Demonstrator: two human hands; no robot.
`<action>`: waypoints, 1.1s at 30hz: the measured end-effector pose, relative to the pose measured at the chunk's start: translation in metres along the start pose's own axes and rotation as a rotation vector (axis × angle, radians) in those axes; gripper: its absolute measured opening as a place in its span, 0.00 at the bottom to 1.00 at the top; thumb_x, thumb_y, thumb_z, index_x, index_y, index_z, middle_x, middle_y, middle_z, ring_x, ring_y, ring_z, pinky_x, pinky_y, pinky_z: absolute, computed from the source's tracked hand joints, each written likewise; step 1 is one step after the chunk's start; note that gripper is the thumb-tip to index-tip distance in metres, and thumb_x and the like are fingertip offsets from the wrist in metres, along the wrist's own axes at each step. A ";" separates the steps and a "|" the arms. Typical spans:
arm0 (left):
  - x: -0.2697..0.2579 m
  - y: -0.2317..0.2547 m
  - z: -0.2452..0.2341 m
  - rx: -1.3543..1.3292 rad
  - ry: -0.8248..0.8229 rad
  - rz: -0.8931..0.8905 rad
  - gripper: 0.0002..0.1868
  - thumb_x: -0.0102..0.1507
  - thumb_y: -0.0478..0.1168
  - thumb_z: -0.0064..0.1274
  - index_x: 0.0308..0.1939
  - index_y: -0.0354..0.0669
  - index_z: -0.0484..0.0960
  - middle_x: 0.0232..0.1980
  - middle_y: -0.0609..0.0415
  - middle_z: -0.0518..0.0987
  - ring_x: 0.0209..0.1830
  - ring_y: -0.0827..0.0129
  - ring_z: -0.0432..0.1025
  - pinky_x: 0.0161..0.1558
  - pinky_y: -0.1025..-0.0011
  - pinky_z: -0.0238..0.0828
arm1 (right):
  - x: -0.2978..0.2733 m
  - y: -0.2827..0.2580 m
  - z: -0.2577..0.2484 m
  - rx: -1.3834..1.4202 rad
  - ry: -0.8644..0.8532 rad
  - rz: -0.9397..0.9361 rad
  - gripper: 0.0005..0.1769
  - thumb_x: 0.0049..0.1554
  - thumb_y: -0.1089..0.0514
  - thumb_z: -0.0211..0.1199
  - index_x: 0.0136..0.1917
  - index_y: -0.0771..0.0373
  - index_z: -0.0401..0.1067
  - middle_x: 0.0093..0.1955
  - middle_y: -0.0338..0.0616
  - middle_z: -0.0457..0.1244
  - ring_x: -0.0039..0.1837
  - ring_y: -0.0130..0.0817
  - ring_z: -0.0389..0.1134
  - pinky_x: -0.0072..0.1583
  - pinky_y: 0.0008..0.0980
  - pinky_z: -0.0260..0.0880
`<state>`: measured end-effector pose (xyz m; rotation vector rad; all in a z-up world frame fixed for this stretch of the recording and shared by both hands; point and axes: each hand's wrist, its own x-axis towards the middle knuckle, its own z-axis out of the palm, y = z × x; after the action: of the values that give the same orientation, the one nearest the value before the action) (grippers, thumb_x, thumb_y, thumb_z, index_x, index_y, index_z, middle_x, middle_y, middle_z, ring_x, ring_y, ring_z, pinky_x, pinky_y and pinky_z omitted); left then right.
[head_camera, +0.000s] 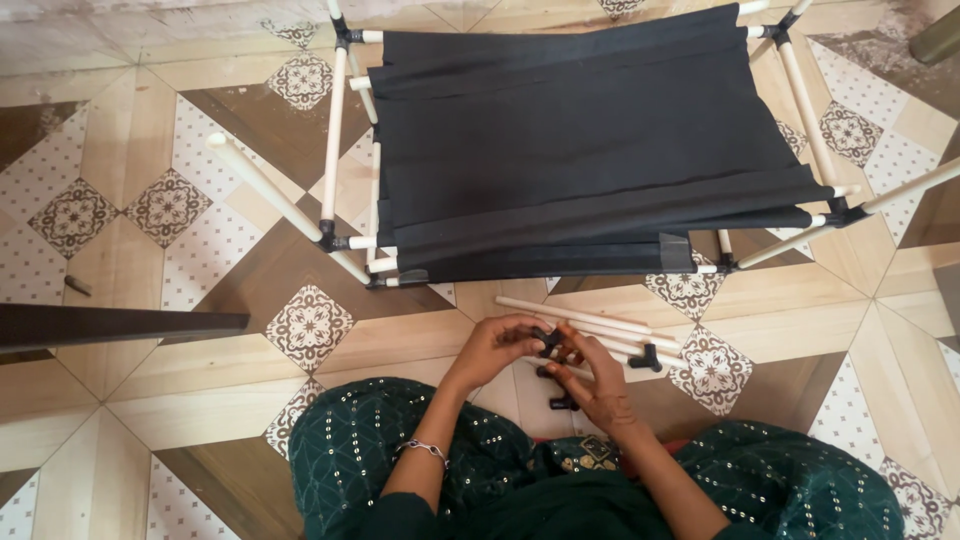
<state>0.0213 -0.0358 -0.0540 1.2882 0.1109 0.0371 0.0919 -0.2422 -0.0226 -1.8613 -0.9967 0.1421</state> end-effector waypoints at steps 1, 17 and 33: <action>0.000 -0.001 0.000 -0.012 -0.003 -0.020 0.15 0.63 0.32 0.60 0.54 0.38 0.84 0.49 0.55 0.84 0.49 0.72 0.79 0.54 0.71 0.79 | -0.001 0.002 0.001 0.000 0.002 -0.002 0.35 0.54 0.59 0.71 0.73 0.61 0.66 0.47 0.44 0.67 0.48 0.32 0.69 0.51 0.29 0.71; 0.001 -0.001 0.001 0.043 -0.073 0.009 0.15 0.60 0.26 0.59 0.51 0.39 0.85 0.52 0.54 0.84 0.53 0.68 0.79 0.58 0.70 0.78 | -0.004 0.017 0.002 0.301 -0.002 0.277 0.26 0.62 0.59 0.59 0.72 0.64 0.65 0.51 0.39 0.70 0.48 0.25 0.70 0.51 0.23 0.70; 0.000 0.017 0.008 0.148 -0.037 -0.022 0.22 0.56 0.31 0.66 0.55 0.41 0.83 0.50 0.54 0.83 0.47 0.71 0.78 0.48 0.71 0.77 | -0.018 0.040 0.019 0.626 0.061 0.409 0.09 0.61 0.63 0.59 0.56 0.62 0.66 0.45 0.37 0.63 0.40 0.21 0.59 0.40 0.22 0.58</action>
<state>0.0226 -0.0384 -0.0352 1.4344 0.0970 -0.0138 0.0938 -0.2480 -0.0703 -1.4459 -0.4393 0.5699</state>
